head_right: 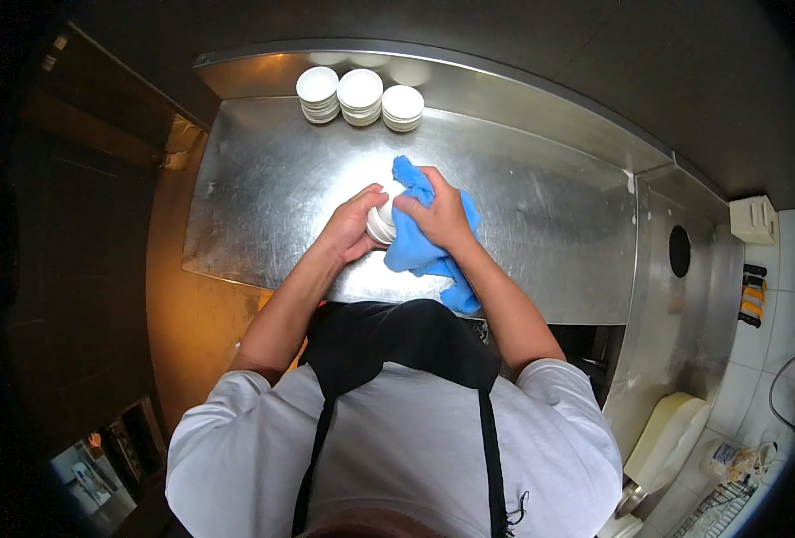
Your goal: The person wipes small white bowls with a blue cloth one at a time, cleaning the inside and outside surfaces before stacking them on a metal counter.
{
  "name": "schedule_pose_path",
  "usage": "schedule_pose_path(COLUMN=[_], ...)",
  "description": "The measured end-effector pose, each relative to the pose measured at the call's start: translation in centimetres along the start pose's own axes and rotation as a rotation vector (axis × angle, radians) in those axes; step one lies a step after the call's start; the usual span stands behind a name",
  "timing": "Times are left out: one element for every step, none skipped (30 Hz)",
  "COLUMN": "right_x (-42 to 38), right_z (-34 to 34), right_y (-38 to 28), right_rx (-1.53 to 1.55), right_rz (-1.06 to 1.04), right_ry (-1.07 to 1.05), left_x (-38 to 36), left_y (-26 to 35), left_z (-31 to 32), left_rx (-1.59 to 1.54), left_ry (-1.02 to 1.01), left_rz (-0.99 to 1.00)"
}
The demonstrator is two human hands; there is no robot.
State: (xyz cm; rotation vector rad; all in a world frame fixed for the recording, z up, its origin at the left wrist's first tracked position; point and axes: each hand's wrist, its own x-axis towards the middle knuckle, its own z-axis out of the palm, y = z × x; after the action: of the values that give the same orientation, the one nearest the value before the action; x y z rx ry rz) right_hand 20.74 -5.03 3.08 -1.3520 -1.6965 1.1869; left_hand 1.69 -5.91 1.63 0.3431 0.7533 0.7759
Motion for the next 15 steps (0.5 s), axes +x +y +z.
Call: schedule_pose_path(right_x=[0.0,0.1,0.2,0.2,0.0,-0.2,-0.2,-0.3,-0.5,-0.6,-0.6,-0.6,-0.5,-0.4,-0.1], right_z=[0.1,0.2,0.4,0.5,0.4,0.3,0.3,0.5,0.8,0.9,1.0,1.0,1.1,1.2,1.2], right_y=[-0.1,0.1,0.3,0.4,0.4,0.0,-0.3,-0.3,-0.3,-0.4,-0.5,-0.4,-0.2,0.4,0.8], right_rx=[0.005,0.002,0.001,-0.001,-0.01,-0.019,-0.028,-0.047,-0.065,-0.085,-0.066,-0.047,-0.028,0.047,0.123], right_rz=[0.07,0.061,0.053,0.045,-0.041,-0.129,-0.219,-0.197,-0.173,-0.15,-0.096,-0.042,0.012,0.016,0.019], right_ry=[0.022,0.045,0.068,0.093,0.081,0.068,0.053,0.09,0.127,0.165,0.183,0.199,0.213,0.212,0.21], left_x=[-0.2,-0.1,-0.1,-0.1,-0.2,-0.4,-0.4,-0.3,-0.1,0.1,0.3,0.2,0.1,-0.1,-0.5], left_y=[-0.2,-0.2,-0.3,-0.3,-0.4,-0.4,-0.3,-0.5,-0.9,-1.1,-1.1,-1.0,-0.9,-0.7,-0.6], left_z=[0.2,0.2,0.2,0.1,0.2,0.2,0.2,0.0,-0.2,-0.2,-0.2,0.1,0.4,0.7,1.1], left_rx=[-0.001,-0.02,-0.038,-0.055,-0.067,-0.081,-0.094,-0.075,-0.056,-0.037,-0.045,-0.054,-0.064,-0.06,-0.055], left_ry=[-0.004,-0.009,-0.013,-0.019,-0.01,0.0,0.01,0.001,-0.009,-0.019,-0.026,-0.031,-0.035,-0.03,-0.025], left_rz=[0.009,0.006,0.001,-0.005,-0.024,-0.04,-0.055,-0.032,-0.012,0.01,0.02,0.031,0.043,0.048,0.053])
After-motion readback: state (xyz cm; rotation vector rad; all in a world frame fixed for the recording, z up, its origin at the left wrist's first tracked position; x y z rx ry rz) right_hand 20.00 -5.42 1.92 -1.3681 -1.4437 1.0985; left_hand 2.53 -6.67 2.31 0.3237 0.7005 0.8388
